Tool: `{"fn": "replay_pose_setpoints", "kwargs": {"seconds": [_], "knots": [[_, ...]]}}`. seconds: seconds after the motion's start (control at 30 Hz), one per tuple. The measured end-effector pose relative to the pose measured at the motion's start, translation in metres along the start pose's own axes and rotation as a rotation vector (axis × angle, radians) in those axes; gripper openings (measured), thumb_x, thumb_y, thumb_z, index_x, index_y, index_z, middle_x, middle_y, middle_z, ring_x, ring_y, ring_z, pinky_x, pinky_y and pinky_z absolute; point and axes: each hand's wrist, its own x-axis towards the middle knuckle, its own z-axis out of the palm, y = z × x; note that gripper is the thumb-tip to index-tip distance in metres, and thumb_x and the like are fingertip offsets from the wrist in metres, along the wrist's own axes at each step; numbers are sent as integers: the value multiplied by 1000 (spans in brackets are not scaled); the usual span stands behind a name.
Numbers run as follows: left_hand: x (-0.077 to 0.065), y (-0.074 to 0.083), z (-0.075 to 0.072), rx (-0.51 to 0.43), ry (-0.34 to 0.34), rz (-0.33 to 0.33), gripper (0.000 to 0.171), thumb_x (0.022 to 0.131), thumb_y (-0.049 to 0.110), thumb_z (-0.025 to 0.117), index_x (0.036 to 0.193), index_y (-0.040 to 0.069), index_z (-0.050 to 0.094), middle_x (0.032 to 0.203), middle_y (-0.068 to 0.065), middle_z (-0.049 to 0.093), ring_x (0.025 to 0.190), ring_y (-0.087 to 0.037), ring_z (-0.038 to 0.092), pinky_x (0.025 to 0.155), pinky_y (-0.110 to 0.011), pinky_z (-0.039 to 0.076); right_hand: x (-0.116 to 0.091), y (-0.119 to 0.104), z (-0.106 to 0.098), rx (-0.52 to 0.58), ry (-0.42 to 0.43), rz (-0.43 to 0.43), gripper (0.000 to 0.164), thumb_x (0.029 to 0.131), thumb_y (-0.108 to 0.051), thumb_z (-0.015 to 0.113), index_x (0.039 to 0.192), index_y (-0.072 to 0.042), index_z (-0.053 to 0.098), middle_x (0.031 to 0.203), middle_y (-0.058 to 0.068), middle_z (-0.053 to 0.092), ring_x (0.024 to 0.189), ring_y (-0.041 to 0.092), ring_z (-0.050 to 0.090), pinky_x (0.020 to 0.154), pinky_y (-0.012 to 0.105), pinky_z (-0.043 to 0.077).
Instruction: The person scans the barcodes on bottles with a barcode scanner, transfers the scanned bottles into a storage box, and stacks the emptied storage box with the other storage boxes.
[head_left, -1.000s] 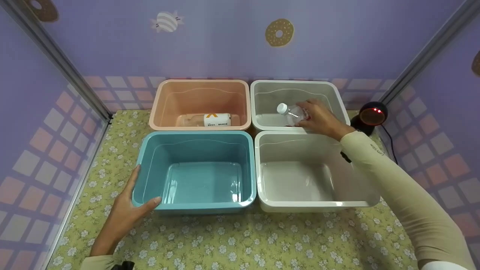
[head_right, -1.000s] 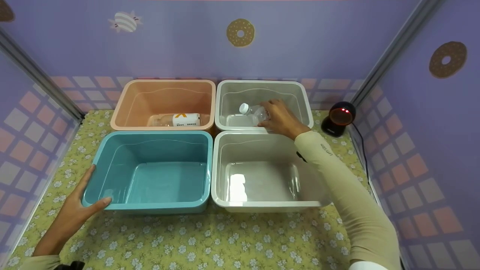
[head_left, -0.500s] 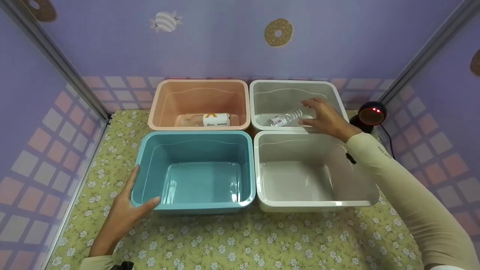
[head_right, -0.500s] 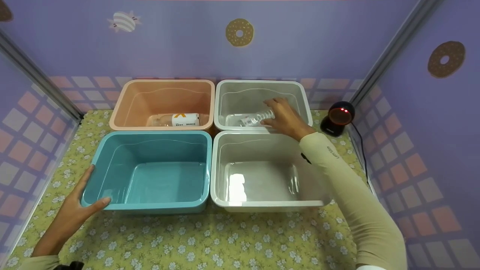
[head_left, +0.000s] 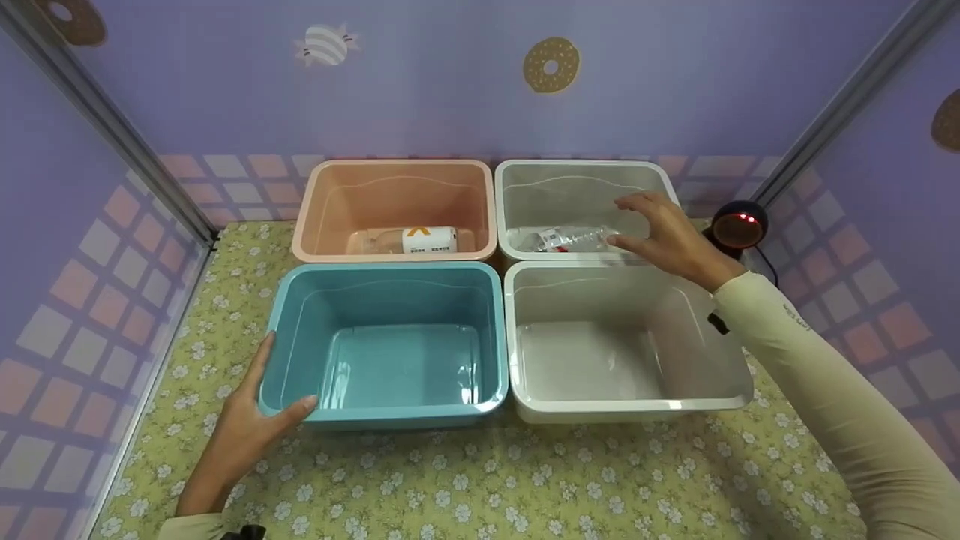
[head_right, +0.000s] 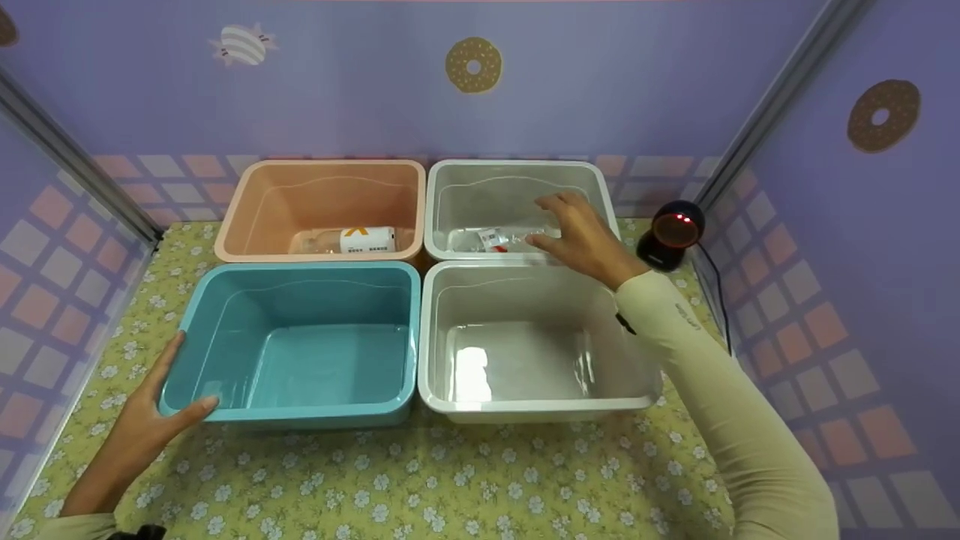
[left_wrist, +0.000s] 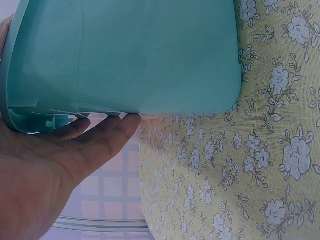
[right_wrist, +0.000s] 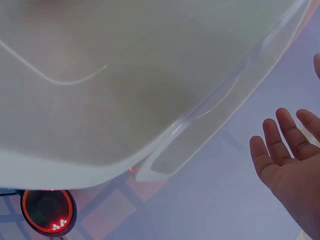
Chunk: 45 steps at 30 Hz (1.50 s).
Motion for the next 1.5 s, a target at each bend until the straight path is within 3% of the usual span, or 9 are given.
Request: {"fn": "replay_pose_setpoints", "kwargs": {"seconds": [0.5, 0.7, 1.13, 1.2, 1.33, 1.4, 1.5], "knots": [[-1, 1, 0, 8, -2, -15, 112, 102, 42, 80, 173, 54, -7, 184, -19, -5, 161, -67, 5, 114, -95, 16, -40, 4, -25, 31, 139, -24, 55, 96, -10, 88, 145, 6, 67, 147, 27, 65, 142, 49, 55, 118, 70, 42], [-3, 1, 1, 1, 10, -16, 111, 101, 44, 80, 172, 56, -5, 183, -20, -4, 161, -66, 5, 114, -95, 15, -59, 2, -29, 24, 143, 0, 56, 97, -13, 87, 147, 3, 67, 150, 26, 63, 143, 49, 54, 117, 71, 42], [1, -1, -1, 2, -13, -14, 112, 103, 40, 78, 174, 49, -8, 183, -22, -5, 162, -64, 6, 115, -93, 19, -95, 10, -31, 108, 160, 27, 57, 99, -12, 86, 151, -2, 65, 154, 22, 61, 145, 46, 52, 116, 70, 42], [1, -1, -1, 4, -14, -19, 112, 103, 41, 78, 174, 49, -8, 183, -21, -5, 162, -64, 5, 115, -93, 19, -99, 10, -31, 93, 167, 16, 56, 99, -12, 85, 151, -4, 66, 153, 20, 62, 144, 44, 53, 117, 62, 44], [1, -1, -1, 7, -15, -30, 112, 102, 42, 78, 173, 52, -8, 183, -20, -6, 161, -65, 5, 114, -94, 18, -107, 9, -30, 49, 193, 6, 56, 98, -10, 86, 151, -6, 67, 150, 17, 65, 140, 39, 57, 116, 31, 44], [1, 0, -1, 7, -15, -33, 112, 102, 42, 78, 173, 52, -8, 184, -19, -6, 161, -65, 5, 114, -94, 18, -110, 9, -29, 44, 205, 6, 56, 98, -8, 86, 151, -5, 67, 149, 17, 65, 138, 38, 58, 113, 23, 41], [1, 0, -2, 9, -17, -38, 112, 102, 43, 78, 173, 53, -8, 184, -18, -7, 162, -65, 4, 114, -94, 17, -115, 10, -27, 52, 213, 21, 56, 97, -8, 86, 150, -5, 67, 149, 17, 66, 137, 34, 58, 112, 21, 41]]}}
